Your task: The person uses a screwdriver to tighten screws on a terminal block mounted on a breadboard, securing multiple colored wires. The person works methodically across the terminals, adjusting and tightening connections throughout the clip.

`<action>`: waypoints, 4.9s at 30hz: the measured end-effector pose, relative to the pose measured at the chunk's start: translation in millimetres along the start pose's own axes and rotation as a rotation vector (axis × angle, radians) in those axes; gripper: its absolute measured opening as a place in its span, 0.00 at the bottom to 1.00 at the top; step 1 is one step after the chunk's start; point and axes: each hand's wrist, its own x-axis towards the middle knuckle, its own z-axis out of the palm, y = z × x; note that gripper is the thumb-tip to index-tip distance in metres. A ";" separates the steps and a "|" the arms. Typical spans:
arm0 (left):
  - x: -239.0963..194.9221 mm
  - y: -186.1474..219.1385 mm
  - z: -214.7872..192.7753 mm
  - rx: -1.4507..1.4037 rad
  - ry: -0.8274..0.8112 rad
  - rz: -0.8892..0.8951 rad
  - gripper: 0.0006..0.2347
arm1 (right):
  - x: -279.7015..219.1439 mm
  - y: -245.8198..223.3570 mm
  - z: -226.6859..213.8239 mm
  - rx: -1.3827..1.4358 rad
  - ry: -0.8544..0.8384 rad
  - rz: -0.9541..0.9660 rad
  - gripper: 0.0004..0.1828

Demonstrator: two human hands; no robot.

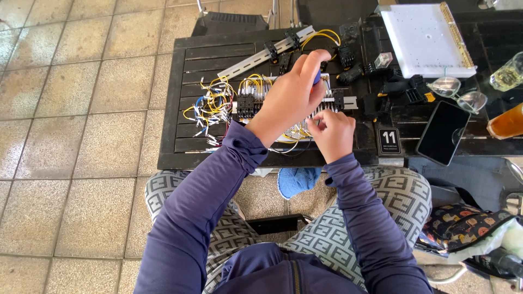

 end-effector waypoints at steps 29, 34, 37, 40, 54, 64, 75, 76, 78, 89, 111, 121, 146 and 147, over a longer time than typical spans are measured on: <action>18.8 -12.4 39.1 0.485 0.029 0.107 0.10 | 1.0 -5.6 10.0 -0.218 0.078 -0.036 0.09; 23.1 -6.5 32.9 0.640 0.019 0.111 0.15 | -1.7 -0.9 9.0 -0.158 0.047 -0.024 0.08; 19.8 -2.0 26.3 0.367 -0.123 0.007 0.21 | -1.5 -6.8 -0.3 -0.111 -0.003 -0.008 0.11; 13.9 2.9 7.5 0.266 -0.024 0.066 0.17 | -0.8 -5.0 -3.7 -0.029 -0.044 0.018 0.08; -154.8 -89.8 -47.6 -0.718 0.998 -0.216 0.13 | 26.3 -82.4 -77.9 0.603 0.136 0.007 0.05; -239.7 -204.2 -76.9 -1.043 1.565 -0.540 0.14 | 38.2 -158.2 77.9 0.224 -0.007 -0.286 0.07; -227.8 -196.4 -76.5 -1.155 1.382 -0.597 0.13 | 41.4 -181.3 87.6 0.130 -0.086 -0.314 0.10; -226.7 -192.8 -77.0 -1.162 1.373 -0.596 0.13 | 46.8 -172.2 71.8 0.123 -0.081 -0.310 0.10; -223.5 -184.0 -75.7 -1.183 1.274 -0.615 0.12 | 58.1 -152.1 38.6 0.220 0.041 -0.278 0.05; -202.6 -131.9 -26.5 -0.983 0.986 -0.377 0.16 | 9.1 -13.2 -5.1 0.164 -0.156 -0.152 0.07; -66.1 -55.0 7.1 -0.221 0.326 0.103 0.19 | -4.8 -30.8 16.0 0.061 0.144 -0.111 0.10; -49.6 -45.8 -6.4 -0.091 0.236 0.196 0.24 | -15.4 -31.5 29.7 -0.146 0.214 -0.099 0.09; -6.1 -23.2 5.8 0.470 -0.062 0.057 0.16 | -14.9 -42.3 19.7 -0.058 0.048 0.030 0.13; -5.6 -25.5 9.7 0.494 -0.055 0.055 0.12 | -15.2 -42.9 18.5 -0.050 0.039 0.027 0.11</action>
